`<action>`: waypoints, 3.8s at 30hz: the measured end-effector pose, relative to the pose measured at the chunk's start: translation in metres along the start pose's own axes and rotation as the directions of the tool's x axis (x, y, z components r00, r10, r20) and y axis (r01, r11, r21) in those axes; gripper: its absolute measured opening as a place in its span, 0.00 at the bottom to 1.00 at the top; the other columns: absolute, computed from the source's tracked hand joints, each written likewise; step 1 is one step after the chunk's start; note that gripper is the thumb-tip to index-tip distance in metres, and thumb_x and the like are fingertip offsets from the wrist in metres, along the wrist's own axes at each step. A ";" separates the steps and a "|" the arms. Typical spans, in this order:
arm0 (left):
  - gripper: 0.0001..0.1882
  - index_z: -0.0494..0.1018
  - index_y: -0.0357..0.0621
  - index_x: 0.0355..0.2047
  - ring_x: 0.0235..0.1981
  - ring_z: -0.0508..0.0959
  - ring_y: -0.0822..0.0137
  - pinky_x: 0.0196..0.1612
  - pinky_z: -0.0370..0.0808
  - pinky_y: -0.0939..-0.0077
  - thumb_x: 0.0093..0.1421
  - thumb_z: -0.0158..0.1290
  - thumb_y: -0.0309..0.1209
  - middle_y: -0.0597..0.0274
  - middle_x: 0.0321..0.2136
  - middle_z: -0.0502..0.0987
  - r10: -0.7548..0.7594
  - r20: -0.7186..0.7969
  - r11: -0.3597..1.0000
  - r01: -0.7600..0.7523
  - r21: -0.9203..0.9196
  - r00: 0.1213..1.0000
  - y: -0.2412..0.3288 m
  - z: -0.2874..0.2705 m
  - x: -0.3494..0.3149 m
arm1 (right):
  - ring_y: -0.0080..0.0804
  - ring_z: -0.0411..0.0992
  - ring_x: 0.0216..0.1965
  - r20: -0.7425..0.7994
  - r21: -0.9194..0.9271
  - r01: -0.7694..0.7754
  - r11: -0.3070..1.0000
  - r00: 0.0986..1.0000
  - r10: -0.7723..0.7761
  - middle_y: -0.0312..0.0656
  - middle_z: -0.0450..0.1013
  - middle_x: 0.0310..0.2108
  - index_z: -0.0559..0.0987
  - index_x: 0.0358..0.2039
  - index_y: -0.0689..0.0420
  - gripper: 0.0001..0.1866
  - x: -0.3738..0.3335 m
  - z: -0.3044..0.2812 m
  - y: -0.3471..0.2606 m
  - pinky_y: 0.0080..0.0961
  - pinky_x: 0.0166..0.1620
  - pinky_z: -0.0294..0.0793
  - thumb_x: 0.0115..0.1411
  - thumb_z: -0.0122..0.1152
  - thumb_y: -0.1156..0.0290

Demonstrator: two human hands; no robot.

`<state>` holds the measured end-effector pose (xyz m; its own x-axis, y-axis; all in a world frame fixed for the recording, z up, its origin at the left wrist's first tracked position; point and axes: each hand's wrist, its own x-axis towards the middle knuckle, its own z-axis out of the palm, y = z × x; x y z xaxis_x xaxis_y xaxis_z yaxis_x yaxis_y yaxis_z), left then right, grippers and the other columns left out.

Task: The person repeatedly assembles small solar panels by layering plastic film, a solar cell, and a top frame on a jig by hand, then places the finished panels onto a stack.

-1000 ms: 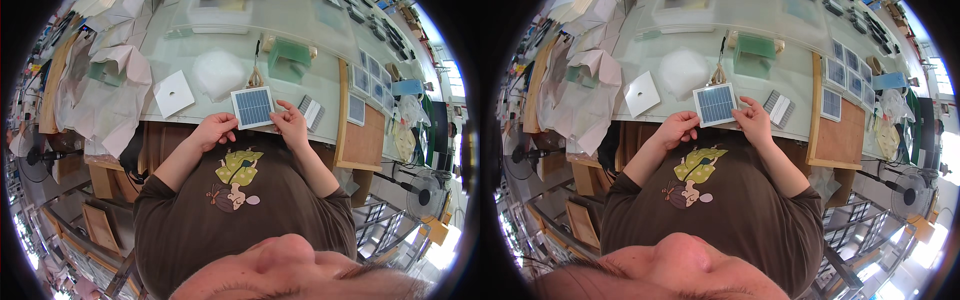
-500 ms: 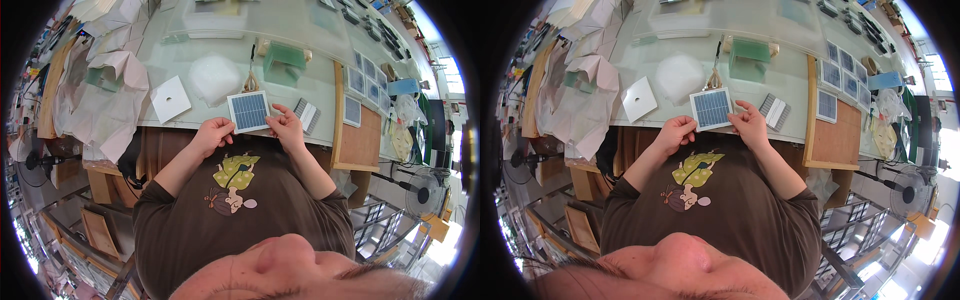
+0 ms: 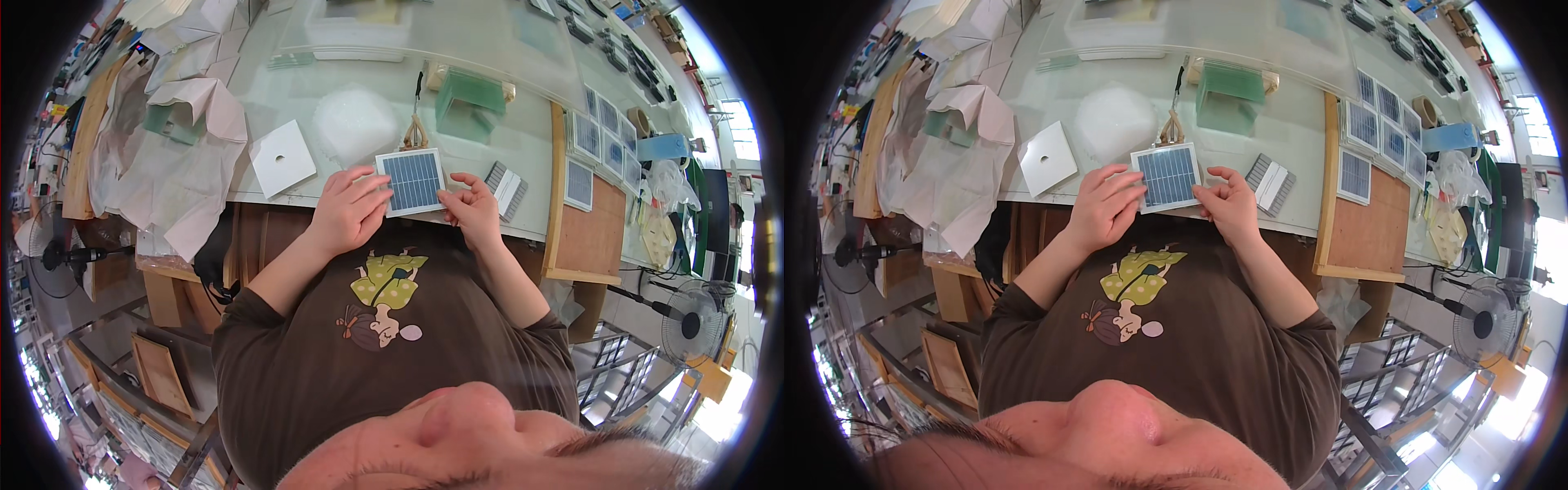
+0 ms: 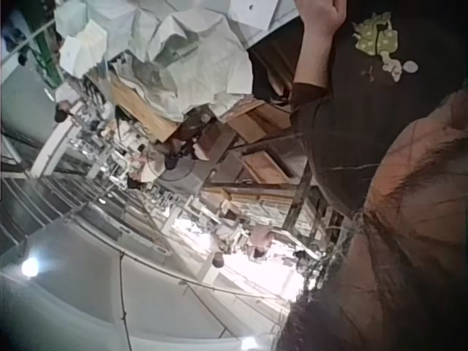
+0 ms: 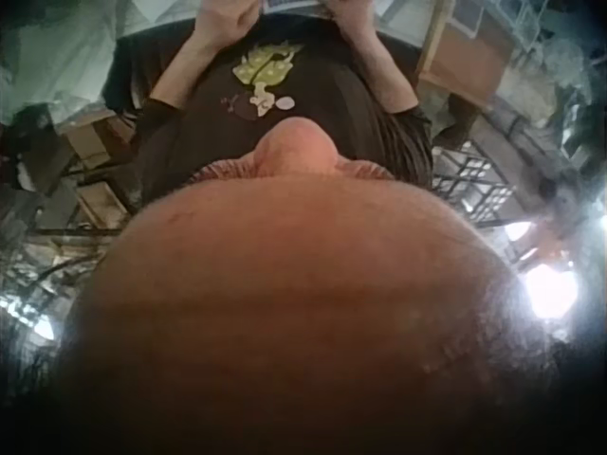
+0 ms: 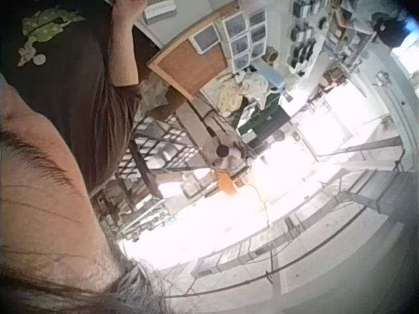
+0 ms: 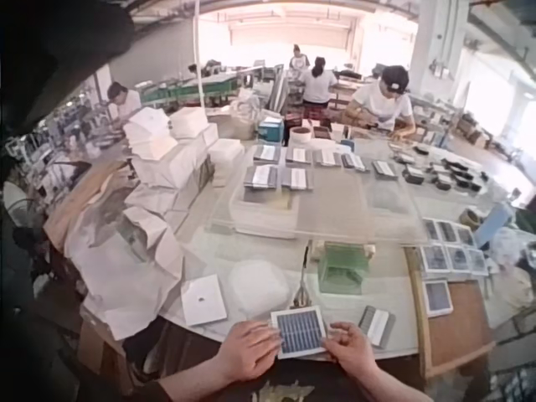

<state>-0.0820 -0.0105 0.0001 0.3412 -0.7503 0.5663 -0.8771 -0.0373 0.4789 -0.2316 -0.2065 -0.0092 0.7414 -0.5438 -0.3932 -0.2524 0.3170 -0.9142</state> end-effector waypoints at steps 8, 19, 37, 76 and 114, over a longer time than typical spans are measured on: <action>0.12 0.77 0.42 0.35 0.48 0.72 0.58 0.49 0.66 0.61 0.48 0.56 0.26 0.64 0.42 0.76 0.059 0.099 0.998 -0.061 0.021 0.993 -0.002 -0.002 0.000 | 0.21 0.71 0.18 0.006 0.153 -0.207 0.966 0.978 0.208 0.36 0.72 0.20 0.71 0.37 0.61 0.15 -0.001 -0.004 -0.005 0.13 0.20 0.65 0.60 0.59 0.62; 0.12 0.78 0.44 0.35 0.48 0.71 0.57 0.53 0.62 0.60 0.48 0.54 0.28 0.65 0.42 0.76 0.052 0.110 0.998 -0.056 0.037 0.993 -0.003 -0.001 0.006 | 0.18 0.68 0.16 0.072 -0.152 -0.183 0.971 0.978 0.195 0.36 0.73 0.17 0.75 0.25 0.59 0.15 0.007 -0.004 -0.005 0.12 0.18 0.62 0.59 0.62 0.60; 0.11 0.78 0.44 0.35 0.50 0.70 0.58 0.55 0.59 0.58 0.50 0.55 0.31 0.66 0.42 0.77 0.050 0.166 0.999 -0.053 0.011 0.985 0.011 0.006 0.020 | 0.18 0.68 0.14 0.003 -0.083 -0.160 0.984 0.987 0.161 0.36 0.72 0.16 0.75 0.25 0.59 0.13 -0.002 -0.017 -0.003 0.12 0.16 0.63 0.58 0.63 0.64; 0.13 0.70 0.36 0.44 0.42 0.75 0.67 0.44 0.72 0.72 0.63 0.43 0.30 0.61 0.44 0.75 -0.624 0.402 -0.017 0.503 -0.864 0.670 -0.086 -0.055 0.050 | 0.24 0.66 0.30 0.051 -0.613 0.650 0.449 0.599 -0.799 0.31 0.74 0.30 0.83 0.31 0.55 0.05 0.114 -0.065 -0.113 0.20 0.35 0.67 0.52 0.66 0.72; 0.08 0.67 0.45 0.42 0.30 0.70 0.71 0.32 0.71 0.74 0.62 0.45 0.25 0.62 0.33 0.70 -0.573 0.522 -0.172 0.531 -0.830 0.631 -0.031 -0.049 0.002 | 0.18 0.68 0.25 -0.705 0.032 0.048 0.998 0.709 -0.011 0.29 0.74 0.29 0.77 0.42 0.50 0.12 -0.006 -0.377 -0.042 0.18 0.25 0.64 0.56 0.64 0.70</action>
<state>-0.0372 0.0220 0.0189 0.5417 -0.7970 -0.2672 0.6123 0.1563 0.7750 -0.4600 -0.5097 -0.0054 0.0897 -0.9372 -0.3371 -0.1965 0.3152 -0.9285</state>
